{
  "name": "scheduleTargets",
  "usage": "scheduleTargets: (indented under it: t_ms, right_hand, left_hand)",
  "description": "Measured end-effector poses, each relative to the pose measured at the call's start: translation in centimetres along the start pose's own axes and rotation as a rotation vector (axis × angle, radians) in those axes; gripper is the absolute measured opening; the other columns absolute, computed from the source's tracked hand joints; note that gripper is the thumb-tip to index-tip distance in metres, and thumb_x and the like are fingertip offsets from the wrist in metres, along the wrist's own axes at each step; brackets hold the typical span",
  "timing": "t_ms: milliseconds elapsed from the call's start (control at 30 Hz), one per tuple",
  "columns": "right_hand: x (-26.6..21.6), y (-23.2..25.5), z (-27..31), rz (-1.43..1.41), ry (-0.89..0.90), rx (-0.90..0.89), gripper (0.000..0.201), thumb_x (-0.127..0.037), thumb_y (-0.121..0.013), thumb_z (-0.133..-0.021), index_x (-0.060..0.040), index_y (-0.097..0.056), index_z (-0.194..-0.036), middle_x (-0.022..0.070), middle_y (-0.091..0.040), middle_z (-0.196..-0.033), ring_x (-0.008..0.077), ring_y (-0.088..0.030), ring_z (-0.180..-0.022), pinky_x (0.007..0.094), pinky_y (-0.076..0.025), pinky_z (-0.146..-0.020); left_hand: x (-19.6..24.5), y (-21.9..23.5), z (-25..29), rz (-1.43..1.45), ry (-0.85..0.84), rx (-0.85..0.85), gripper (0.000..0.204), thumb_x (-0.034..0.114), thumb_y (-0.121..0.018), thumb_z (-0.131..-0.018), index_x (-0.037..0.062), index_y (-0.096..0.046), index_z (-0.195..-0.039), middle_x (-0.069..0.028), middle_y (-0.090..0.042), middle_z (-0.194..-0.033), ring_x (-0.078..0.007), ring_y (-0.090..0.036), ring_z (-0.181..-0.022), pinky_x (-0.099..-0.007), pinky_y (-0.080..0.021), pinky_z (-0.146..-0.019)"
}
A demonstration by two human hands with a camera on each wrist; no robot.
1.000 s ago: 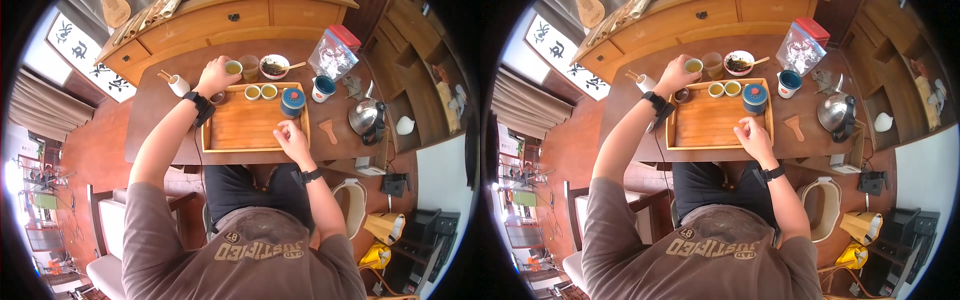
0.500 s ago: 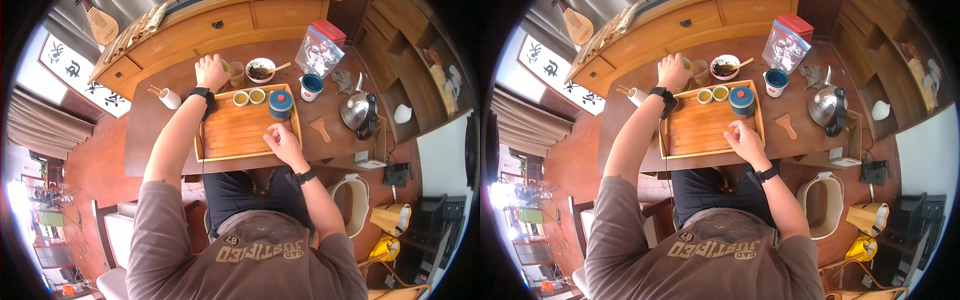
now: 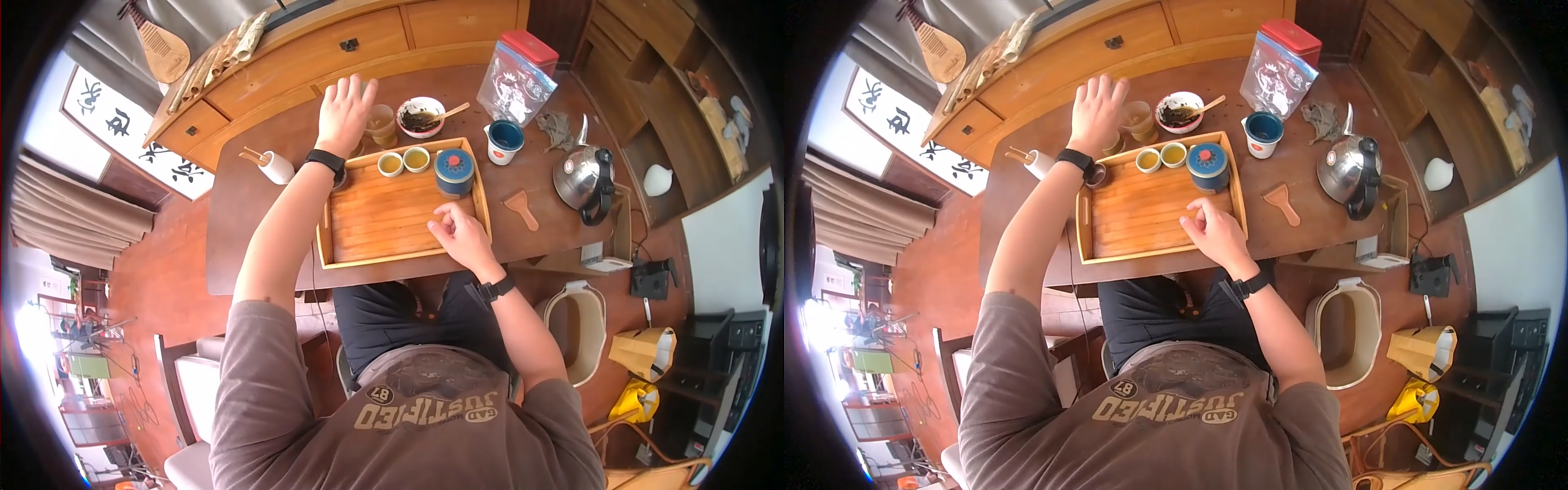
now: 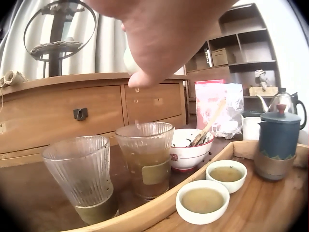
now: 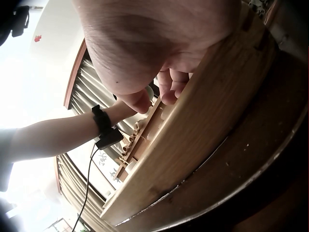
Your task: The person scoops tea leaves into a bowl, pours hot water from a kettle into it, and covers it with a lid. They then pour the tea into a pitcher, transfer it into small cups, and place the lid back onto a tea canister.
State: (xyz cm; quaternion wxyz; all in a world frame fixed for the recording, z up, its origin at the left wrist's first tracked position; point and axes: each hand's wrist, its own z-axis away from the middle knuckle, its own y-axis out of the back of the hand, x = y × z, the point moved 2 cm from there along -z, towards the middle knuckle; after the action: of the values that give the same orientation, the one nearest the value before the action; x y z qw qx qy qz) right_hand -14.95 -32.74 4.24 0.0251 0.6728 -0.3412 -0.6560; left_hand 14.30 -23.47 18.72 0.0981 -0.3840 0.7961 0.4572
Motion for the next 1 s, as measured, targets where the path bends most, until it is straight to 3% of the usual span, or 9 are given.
scheduleTargets:
  t_ms: [167, 233, 267, 333, 400, 467, 633, 733, 1000]
  right_hand:
    - [0.2, -0.2, 0.0, -0.001, 0.01, 0.0, 0.032, -0.034, -0.076, -0.101, -0.0109, -0.064, -0.12, 0.006, -0.066, -0.077, 0.0291, -0.069, -0.074, 0.0438, -0.053, -0.067]
    - [0.2, -0.2, -0.1, -0.011, 0.026, 0.014, 0.032, -0.033, -0.076, -0.101, -0.0103, -0.064, -0.12, 0.0064, -0.066, -0.077, 0.0293, -0.07, -0.074, 0.0439, -0.053, -0.067]
    - [0.2, -0.2, -0.1, -0.01, 0.034, 0.004, 0.032, -0.033, -0.076, -0.101, -0.0103, -0.064, -0.12, 0.0064, -0.066, -0.077, 0.0293, -0.07, -0.074, 0.0439, -0.053, -0.067]
    - [-0.3, 0.0, -0.1, -0.003, 0.024, 0.011, 0.032, -0.033, -0.075, -0.101, -0.0097, -0.064, -0.119, 0.0068, -0.066, -0.077, 0.0294, -0.07, -0.075, 0.0439, -0.054, -0.067]
    - [-0.4, -0.1, -0.2, 0.003, 0.034, 0.003, 0.031, -0.033, -0.075, -0.101, -0.0093, -0.064, -0.119, 0.0069, -0.066, -0.077, 0.029, -0.07, -0.075, 0.0437, -0.054, -0.067]
    - [-0.5, 0.0, -0.1, -0.004, 0.018, 0.003, 0.031, -0.032, -0.075, -0.101, -0.0092, -0.064, -0.118, 0.0068, -0.066, -0.077, 0.0286, -0.07, -0.074, 0.0437, -0.054, -0.067]
    - [-0.2, -0.2, -0.1, 0.005, 0.019, 0.007, 0.03, -0.032, -0.075, -0.101, -0.0091, -0.064, -0.118, 0.0066, -0.066, -0.076, 0.028, -0.07, -0.073, 0.0431, -0.054, -0.067]
    - [0.0, -0.3, -0.2, 0.009, 0.021, 0.004, 0.03, -0.031, -0.075, -0.101, -0.0088, -0.064, -0.118, 0.0067, -0.066, -0.076, 0.0272, -0.069, -0.073, 0.0424, -0.054, -0.067]
    - [-0.3, -0.2, -0.3, 0.035, 0.001, -0.013, 0.03, -0.03, -0.076, -0.101, -0.0078, -0.066, -0.118, 0.0063, -0.065, -0.076, 0.024, -0.067, -0.071, 0.04, -0.054, -0.067]
  left_hand:
    - [-0.1, 0.0, 0.2, 0.032, 0.024, 0.076, 0.039, 0.017, -0.07, -0.09, 0.0141, -0.065, -0.129, -0.0083, -0.065, -0.113, -0.0271, -0.062, -0.105, -0.0403, -0.048, -0.091]
    - [-0.3, -0.8, 0.9, 0.215, 0.252, -0.131, 0.053, 0.036, -0.081, -0.087, 0.011, -0.065, -0.13, -0.0115, -0.068, -0.116, -0.0305, -0.064, -0.114, -0.0454, -0.047, -0.095]
    - [-0.2, -0.9, 1.3, 0.208, 0.264, -0.133, 0.053, 0.036, -0.081, -0.087, 0.011, -0.065, -0.13, -0.0115, -0.068, -0.116, -0.0305, -0.064, -0.114, -0.0454, -0.047, -0.095]
    - [-0.5, -1.8, 2.7, 0.391, 0.494, -0.282, 0.06, 0.045, -0.081, -0.084, 0.008, -0.068, -0.129, -0.0116, -0.074, -0.116, -0.03, -0.067, -0.115, -0.0462, -0.045, -0.099]
    - [-1.2, -1.9, 4.2, 0.462, 0.532, -0.347, 0.062, 0.05, -0.079, -0.085, 0.0076, -0.067, -0.129, -0.0137, -0.076, -0.119, -0.0311, -0.068, -0.119, -0.0473, -0.045, -0.102]
    - [-1.2, -1.7, 5.6, 0.619, 0.48, -0.379, 0.061, 0.047, -0.078, -0.086, 0.0069, -0.067, -0.129, -0.0151, -0.076, -0.118, -0.0327, -0.068, -0.117, -0.0469, -0.045, -0.102]
    - [-1.1, -0.9, 9.2, 0.651, 0.302, -0.479, 0.064, 0.045, -0.081, -0.082, 0.0077, -0.068, -0.133, -0.0181, -0.072, -0.129, -0.0357, -0.063, -0.125, -0.0471, -0.044, -0.106]
    - [-0.6, -0.6, 10.9, 0.596, 0.214, -0.498, 0.062, 0.044, -0.081, -0.082, 0.0077, -0.069, -0.131, -0.0163, -0.07, -0.126, -0.0351, -0.061, -0.124, -0.0463, -0.044, -0.106]
    - [1.4, -3.7, 13.9, 0.484, 0.171, -0.538, 0.063, 0.044, -0.083, -0.083, 0.009, -0.069, -0.133, -0.0118, -0.068, -0.125, -0.0325, -0.057, -0.126, -0.0469, -0.044, -0.106]
